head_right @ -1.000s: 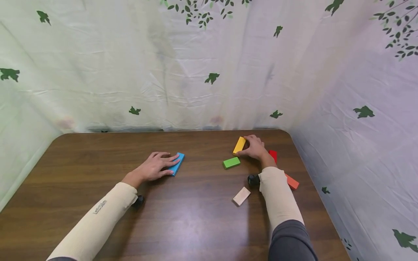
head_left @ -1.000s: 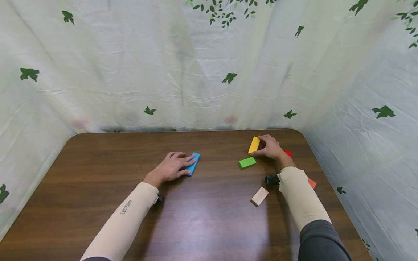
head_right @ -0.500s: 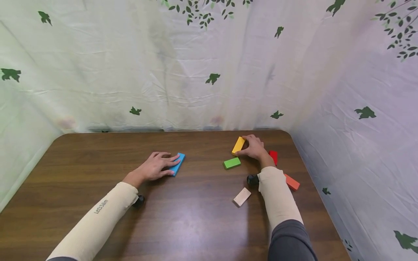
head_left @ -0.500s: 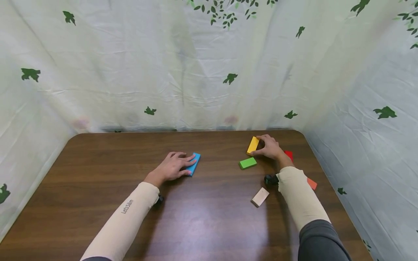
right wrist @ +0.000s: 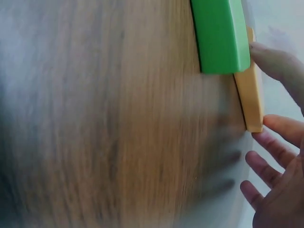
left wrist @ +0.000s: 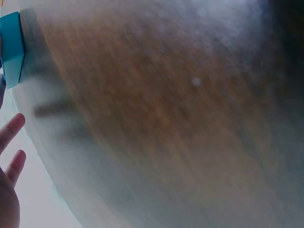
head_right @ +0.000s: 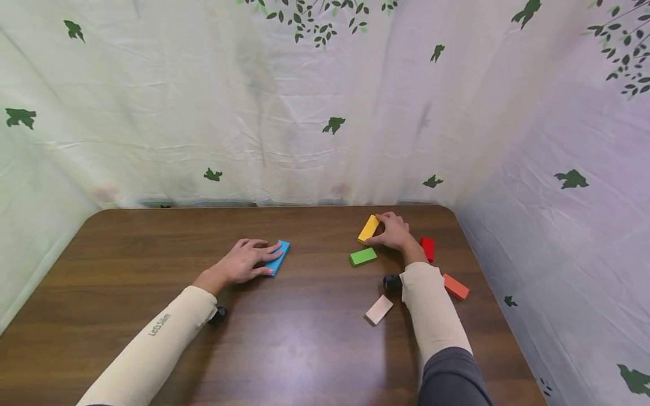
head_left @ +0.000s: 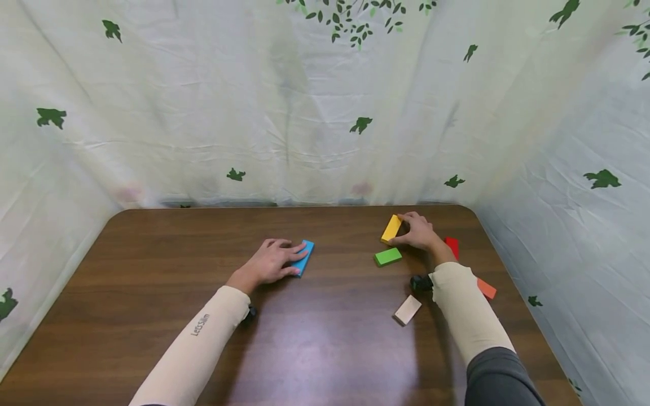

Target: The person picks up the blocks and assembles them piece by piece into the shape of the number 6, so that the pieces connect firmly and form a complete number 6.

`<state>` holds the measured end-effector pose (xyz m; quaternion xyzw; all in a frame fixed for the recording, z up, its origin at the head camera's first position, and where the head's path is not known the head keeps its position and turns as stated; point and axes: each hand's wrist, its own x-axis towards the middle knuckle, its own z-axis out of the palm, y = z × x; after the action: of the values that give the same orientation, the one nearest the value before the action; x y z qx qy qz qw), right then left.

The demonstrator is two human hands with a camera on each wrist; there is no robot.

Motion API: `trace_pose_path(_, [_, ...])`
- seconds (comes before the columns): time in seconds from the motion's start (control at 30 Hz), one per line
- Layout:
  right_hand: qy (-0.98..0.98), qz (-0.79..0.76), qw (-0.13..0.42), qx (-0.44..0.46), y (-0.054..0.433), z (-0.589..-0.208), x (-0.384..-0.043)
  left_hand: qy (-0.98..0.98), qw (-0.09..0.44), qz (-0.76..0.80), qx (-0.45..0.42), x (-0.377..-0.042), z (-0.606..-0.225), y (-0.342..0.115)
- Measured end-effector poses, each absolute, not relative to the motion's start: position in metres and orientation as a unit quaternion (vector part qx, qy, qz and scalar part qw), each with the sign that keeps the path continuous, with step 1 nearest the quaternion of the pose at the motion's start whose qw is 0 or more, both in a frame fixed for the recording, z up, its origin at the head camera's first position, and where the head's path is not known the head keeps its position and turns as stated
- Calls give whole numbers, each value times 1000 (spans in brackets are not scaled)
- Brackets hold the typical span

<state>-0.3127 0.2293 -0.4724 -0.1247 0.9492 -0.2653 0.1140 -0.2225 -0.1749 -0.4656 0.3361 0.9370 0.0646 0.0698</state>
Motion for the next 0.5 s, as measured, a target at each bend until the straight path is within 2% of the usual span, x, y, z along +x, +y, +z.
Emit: trace_pose_path(0.5, [951, -260, 105, -134, 205, -472, -316, 936, 69, 55, 341, -221, -463, -175])
